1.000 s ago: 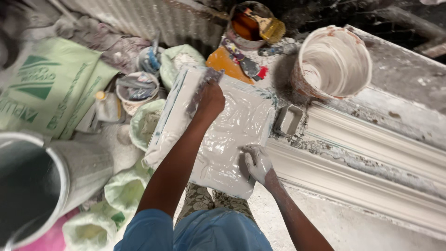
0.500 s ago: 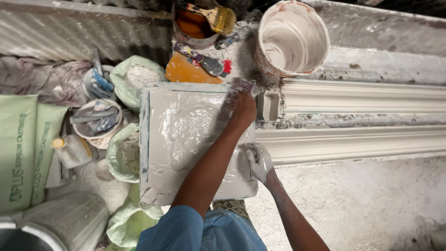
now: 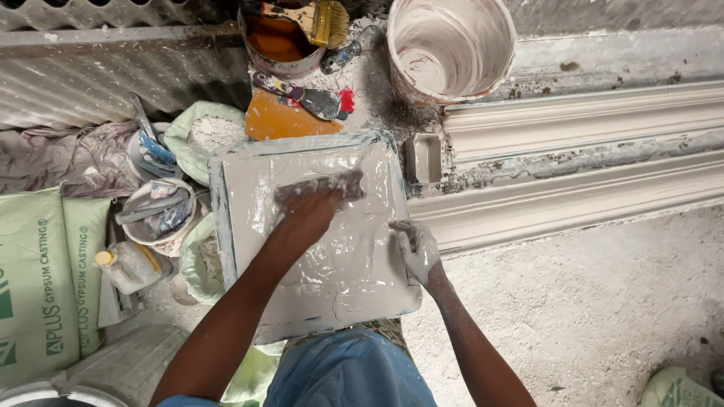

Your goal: The person pours a white viscous compound from a bucket onto a square tray and then uses a trowel to spread and smooth the material across the tray surface. The person repeatedly scrapes the trowel against the tray edges to level the compound.

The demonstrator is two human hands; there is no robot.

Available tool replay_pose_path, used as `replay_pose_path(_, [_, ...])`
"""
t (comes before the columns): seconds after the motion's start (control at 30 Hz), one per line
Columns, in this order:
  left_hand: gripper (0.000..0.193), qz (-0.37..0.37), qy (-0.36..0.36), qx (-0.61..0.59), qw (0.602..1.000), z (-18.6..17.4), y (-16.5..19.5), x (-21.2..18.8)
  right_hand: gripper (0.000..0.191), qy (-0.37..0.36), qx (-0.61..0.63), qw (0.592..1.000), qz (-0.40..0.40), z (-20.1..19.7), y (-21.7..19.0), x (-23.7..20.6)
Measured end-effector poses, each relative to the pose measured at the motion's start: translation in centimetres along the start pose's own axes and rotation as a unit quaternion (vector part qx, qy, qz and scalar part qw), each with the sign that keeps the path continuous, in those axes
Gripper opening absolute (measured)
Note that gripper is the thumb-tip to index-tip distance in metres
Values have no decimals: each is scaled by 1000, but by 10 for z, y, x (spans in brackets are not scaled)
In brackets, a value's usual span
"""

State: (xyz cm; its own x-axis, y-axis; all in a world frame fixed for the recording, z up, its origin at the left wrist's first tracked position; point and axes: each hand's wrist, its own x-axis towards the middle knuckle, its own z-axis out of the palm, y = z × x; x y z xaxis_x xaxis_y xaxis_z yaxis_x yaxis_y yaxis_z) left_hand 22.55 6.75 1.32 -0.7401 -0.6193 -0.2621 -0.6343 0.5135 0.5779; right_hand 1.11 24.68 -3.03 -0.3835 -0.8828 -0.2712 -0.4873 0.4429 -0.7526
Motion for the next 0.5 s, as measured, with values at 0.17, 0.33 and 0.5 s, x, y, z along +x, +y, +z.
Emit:
replay_pose_path(0.17, [45,64,14,112,992,41,-9,4,25,12,50,996,-71,2,1,3])
replay_pose_path(0.33, [52,59,10,158,986,47,-7,24,28,19,27,999,-24,-2,2,-5])
replay_pose_path(0.5, [47,69,5,138,988,51,-5,14,28,36,-24,998,-34,-8,10,-11])
